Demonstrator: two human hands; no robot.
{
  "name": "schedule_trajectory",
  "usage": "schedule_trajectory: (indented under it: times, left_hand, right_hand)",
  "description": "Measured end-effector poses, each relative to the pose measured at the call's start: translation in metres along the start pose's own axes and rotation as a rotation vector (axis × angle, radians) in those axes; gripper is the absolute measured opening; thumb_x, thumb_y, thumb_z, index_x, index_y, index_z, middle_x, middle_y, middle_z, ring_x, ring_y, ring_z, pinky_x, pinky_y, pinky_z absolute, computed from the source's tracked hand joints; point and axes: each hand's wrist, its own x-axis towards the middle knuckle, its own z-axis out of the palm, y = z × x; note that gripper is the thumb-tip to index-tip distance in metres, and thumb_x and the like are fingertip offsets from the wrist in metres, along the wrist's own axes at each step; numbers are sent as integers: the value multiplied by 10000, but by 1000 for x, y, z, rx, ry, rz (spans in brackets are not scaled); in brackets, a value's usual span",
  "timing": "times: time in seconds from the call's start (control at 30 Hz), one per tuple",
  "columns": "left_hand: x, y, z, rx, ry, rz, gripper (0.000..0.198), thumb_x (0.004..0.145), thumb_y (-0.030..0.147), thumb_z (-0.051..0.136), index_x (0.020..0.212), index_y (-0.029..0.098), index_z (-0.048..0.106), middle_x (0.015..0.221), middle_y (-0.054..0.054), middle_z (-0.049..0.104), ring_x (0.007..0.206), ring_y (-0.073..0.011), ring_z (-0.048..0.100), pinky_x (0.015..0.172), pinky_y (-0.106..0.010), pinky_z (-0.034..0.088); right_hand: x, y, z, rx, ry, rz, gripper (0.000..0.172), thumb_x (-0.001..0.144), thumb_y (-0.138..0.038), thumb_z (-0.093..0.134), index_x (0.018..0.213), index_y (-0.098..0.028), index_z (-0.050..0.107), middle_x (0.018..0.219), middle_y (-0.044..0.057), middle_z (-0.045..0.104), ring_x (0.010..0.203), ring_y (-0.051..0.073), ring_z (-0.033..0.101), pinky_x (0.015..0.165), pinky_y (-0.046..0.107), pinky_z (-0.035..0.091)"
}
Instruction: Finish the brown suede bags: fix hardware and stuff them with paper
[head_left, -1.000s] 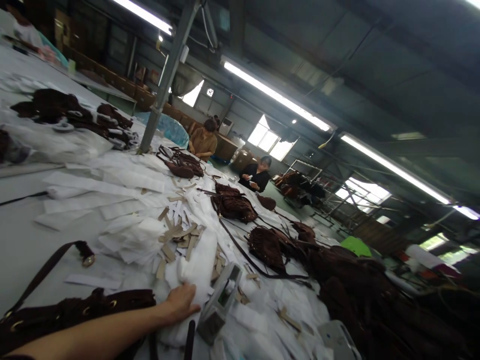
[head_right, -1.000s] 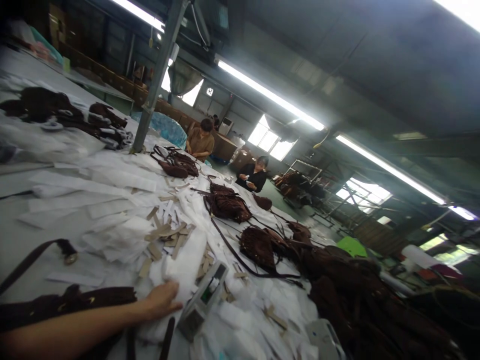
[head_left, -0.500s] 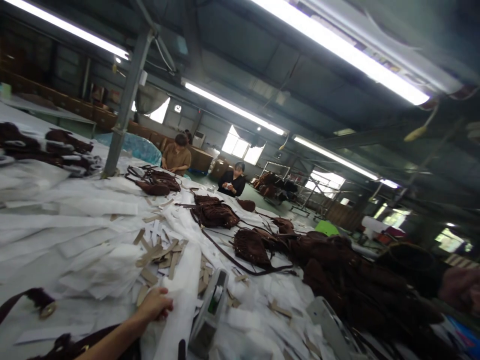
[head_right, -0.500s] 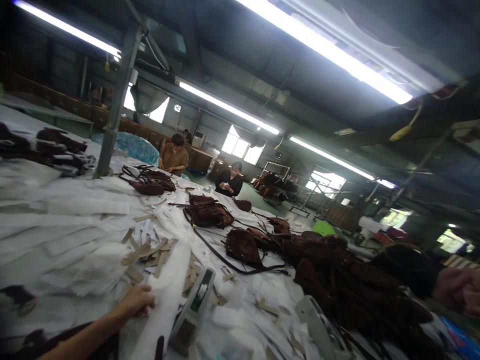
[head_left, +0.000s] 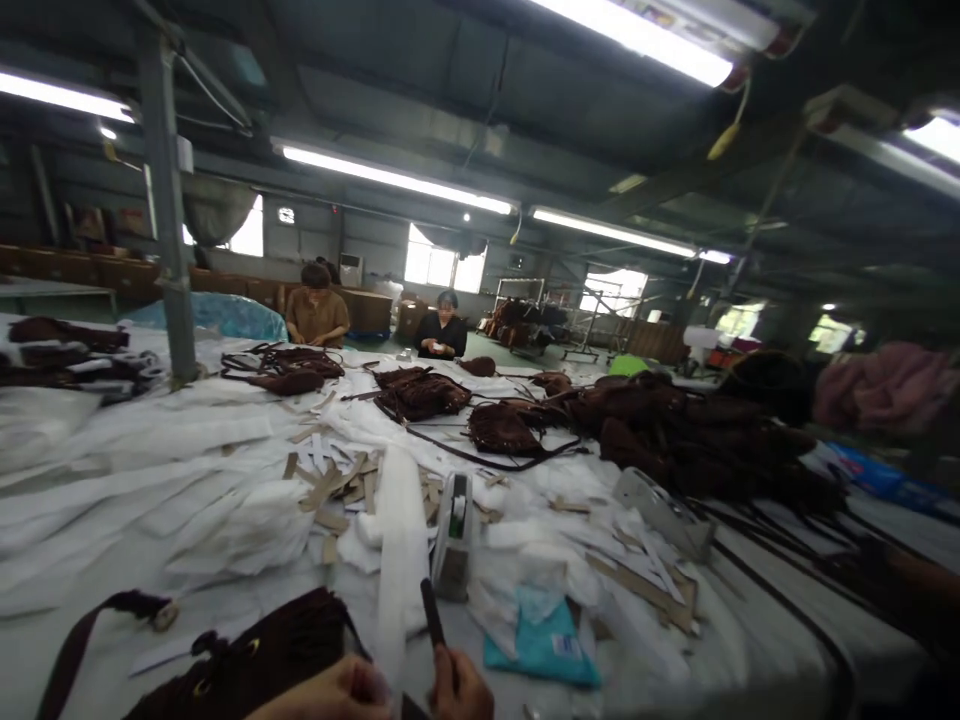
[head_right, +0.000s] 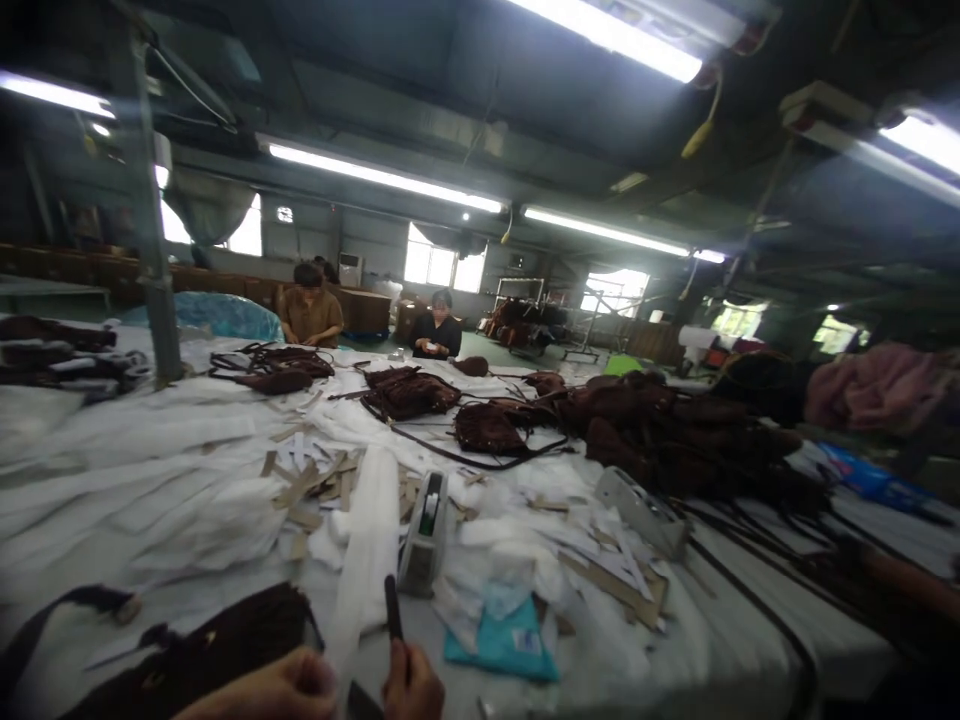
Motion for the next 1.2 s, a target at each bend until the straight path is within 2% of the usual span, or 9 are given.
schedule_trajectory:
  times: [0.03,0.13,0.33,0.43,0.6,0.7,0.83,1.0,1.2]
  left_hand:
    - [-4,-8,1,51,-20,17,354,507,379,858,581,152,597,489,53,461,462,-68,362,462,-208,268]
    - [-8,-26,5,71,-89,69,377,557,429,831,564,135,595,475,46,464,453,-67,354,462,-216,254]
    - [14,-31,4,-120,134,65,553,469,619,810,568,155,528,457,56,459,396,-60,358,413,-205,247]
    - [17,-30,2,-129,148,110,545,474,605,818,586,156,532,457,70,450,394,-49,345,413,-198,243]
    - [10,-35,3,-73,109,162,465,496,502,859,576,118,608,446,48,489,401,-48,360,414,-195,237]
    - [9,-38,2,-57,95,156,442,524,479,857,567,106,624,454,29,519,413,-55,394,418,-191,262]
    - [14,-40,-2,-114,111,131,468,611,555,786,720,118,657,546,25,563,448,-66,444,448,-187,335]
    - [24,-44,-6,-171,187,108,510,554,590,800,611,127,592,433,52,473,357,-59,386,386,-190,294]
    - [33,-47,-6,-260,260,81,536,560,636,771,573,148,551,421,43,485,353,-69,413,395,-196,335]
  right_hand:
    - [0,3,3,16,7,13,460,901,-550,444,692,-179,617,510,-37,545,521,129,552,580,281,427]
    - [-1,6,9,78,44,32,483,858,-595,433,650,-196,610,499,-12,554,534,150,553,581,282,375]
    - [3,-7,-2,222,80,127,434,720,-597,567,721,-168,633,547,-10,566,549,151,523,553,268,394]
    - [-7,-10,-7,311,34,197,463,654,-569,638,837,-143,646,558,-27,559,512,122,495,486,239,388]
    - [-44,-12,9,404,-137,326,490,648,-584,611,801,-123,675,345,-100,329,298,90,269,303,243,204]
    - [-57,-18,19,417,-101,295,428,680,-539,600,776,-132,690,421,-54,459,383,101,379,376,238,301]
    - [-59,-25,17,368,-56,199,313,714,-443,605,679,-142,684,599,-1,596,591,132,498,575,247,395]
    - [-53,-30,6,324,-70,159,335,728,-482,630,729,-147,652,646,-3,585,633,141,504,605,245,403]
    - [-69,-29,-13,259,-12,134,492,865,-604,412,782,-175,639,580,-12,551,552,129,475,502,224,352]
